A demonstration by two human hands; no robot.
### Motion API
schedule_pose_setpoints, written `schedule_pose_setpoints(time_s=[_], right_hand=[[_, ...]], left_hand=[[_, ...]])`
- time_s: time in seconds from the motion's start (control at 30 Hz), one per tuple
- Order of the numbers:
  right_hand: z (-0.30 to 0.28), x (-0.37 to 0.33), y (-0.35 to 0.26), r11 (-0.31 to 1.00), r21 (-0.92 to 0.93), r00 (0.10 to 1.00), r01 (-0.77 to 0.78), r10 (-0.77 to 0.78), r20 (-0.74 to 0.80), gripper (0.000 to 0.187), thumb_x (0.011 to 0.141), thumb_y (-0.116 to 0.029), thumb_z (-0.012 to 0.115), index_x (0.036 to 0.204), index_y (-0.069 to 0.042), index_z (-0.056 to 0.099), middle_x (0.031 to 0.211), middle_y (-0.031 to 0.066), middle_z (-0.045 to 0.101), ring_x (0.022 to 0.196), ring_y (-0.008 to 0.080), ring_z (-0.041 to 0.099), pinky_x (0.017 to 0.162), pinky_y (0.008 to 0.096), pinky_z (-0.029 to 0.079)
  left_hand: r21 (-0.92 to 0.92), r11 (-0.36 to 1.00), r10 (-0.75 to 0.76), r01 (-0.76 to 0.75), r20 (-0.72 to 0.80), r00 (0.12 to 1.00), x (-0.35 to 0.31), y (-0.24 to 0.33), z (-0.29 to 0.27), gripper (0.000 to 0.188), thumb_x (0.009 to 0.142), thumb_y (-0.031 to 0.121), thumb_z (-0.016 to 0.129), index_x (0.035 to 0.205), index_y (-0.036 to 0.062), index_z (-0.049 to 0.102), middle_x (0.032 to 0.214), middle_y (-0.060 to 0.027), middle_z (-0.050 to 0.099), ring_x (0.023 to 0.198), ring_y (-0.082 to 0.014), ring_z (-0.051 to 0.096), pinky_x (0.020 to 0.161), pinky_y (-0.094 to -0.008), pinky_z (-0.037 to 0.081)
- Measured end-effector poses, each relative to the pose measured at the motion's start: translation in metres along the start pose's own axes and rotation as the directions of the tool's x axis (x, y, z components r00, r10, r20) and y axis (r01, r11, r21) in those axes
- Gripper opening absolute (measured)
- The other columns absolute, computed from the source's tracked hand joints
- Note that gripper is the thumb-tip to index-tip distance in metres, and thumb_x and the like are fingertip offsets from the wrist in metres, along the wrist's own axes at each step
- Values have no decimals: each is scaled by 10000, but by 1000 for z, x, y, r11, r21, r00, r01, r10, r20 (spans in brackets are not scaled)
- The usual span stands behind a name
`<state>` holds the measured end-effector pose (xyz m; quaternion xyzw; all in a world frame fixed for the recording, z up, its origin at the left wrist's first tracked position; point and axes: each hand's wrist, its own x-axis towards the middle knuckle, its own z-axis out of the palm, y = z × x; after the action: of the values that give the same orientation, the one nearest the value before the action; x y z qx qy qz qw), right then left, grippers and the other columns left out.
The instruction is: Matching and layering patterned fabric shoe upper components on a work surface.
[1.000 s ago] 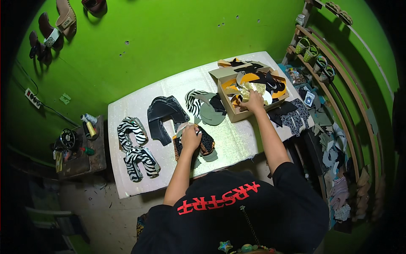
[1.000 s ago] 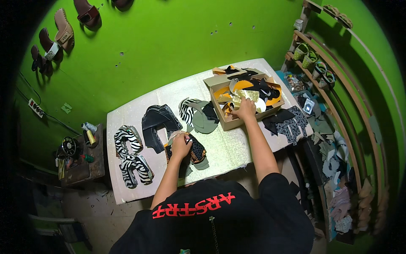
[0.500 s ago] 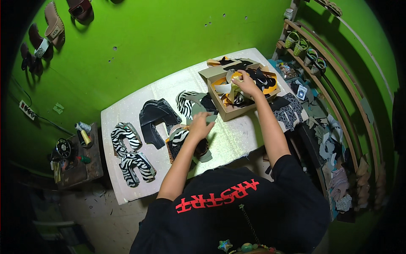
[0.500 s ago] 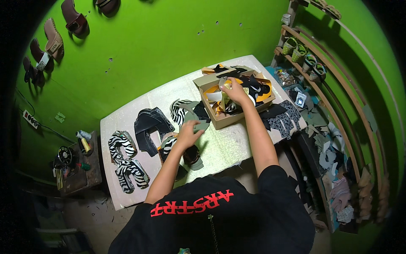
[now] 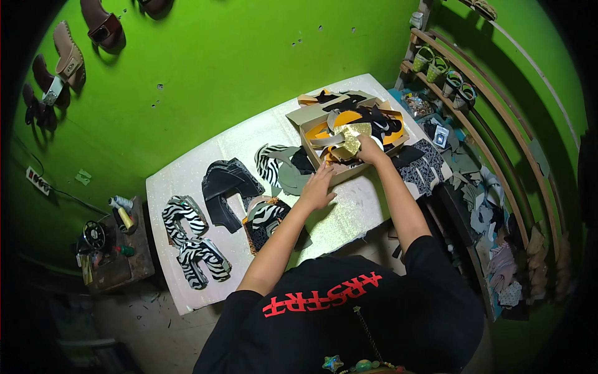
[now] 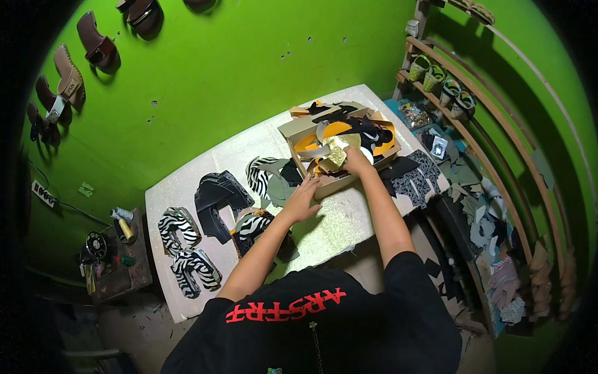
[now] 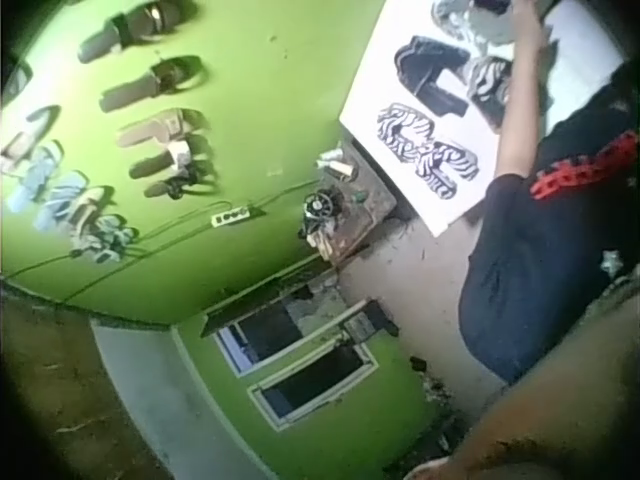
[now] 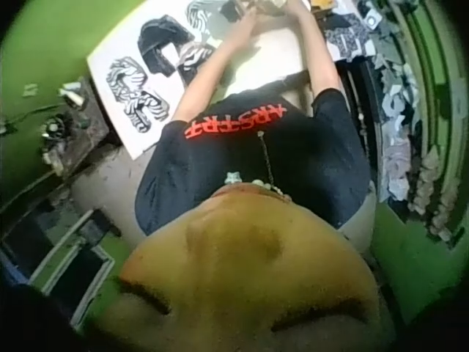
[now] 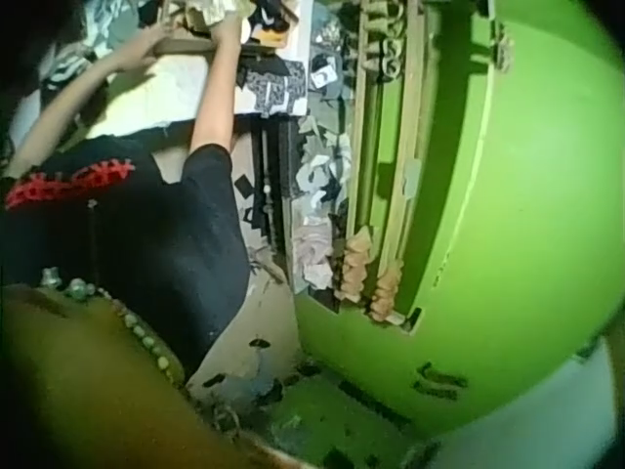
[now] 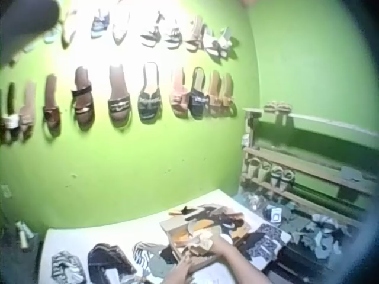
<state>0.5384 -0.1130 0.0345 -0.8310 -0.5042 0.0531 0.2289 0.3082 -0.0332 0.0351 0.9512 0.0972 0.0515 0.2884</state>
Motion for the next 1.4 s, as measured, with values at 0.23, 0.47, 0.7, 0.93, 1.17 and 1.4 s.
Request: schedule_pose_setpoints(time_s=[0.23,0.47,0.7,0.93,1.17,1.4], right_hand=[[16,11,11,983,-116,989,-141,135,-64,427,681,-256,641,1047,-52,563,1201,175,452,1038,326,494,851,365,424],[-18,23,-5,984,-109,986,-141,129,-107,221,737,-241,580,837,-48,621,1001,167,539,944,333,512,802,395,424],[-49,49,-1,923,377,868,-79,250,-429,165,762,-186,582,811,-30,564,756,153,612,701,304,599,638,347,457],[-74,50,-13,582,813,899,-28,370,-234,156,777,-138,589,827,-5,523,643,47,558,637,132,581,513,258,448],[-47,30,-43,910,381,901,163,20,-434,127,719,-7,536,836,1,586,746,110,625,673,182,612,644,282,483],[2,8,-58,862,499,974,85,-178,141,143,754,-25,570,882,9,624,802,73,640,752,125,582,709,260,465]], left_hand=[[-49,998,46,-48,-38,998,1,-3,4,674,688,191,666,1261,46,342,1379,-105,254,1321,-277,119,1042,-452,212],[-66,997,38,-39,-26,999,-3,-7,7,700,679,195,675,1268,47,328,1371,-116,264,1319,-296,119,1048,-421,204],[-75,997,31,-33,-26,999,1,-6,9,712,659,196,690,1261,51,340,1374,-104,259,1322,-281,110,1045,-440,210],[-78,996,38,-42,-49,998,-1,-10,12,715,654,207,693,1257,54,343,1370,-113,262,1322,-280,112,1040,-440,220],[-74,997,36,-37,-20,999,0,-4,7,711,665,208,682,1265,58,330,1364,-119,269,1322,-286,108,1042,-420,218],[-56,997,59,-61,-26,998,-1,-7,9,711,674,212,676,1273,71,320,1358,-117,274,1321,-296,106,1048,-395,211]])
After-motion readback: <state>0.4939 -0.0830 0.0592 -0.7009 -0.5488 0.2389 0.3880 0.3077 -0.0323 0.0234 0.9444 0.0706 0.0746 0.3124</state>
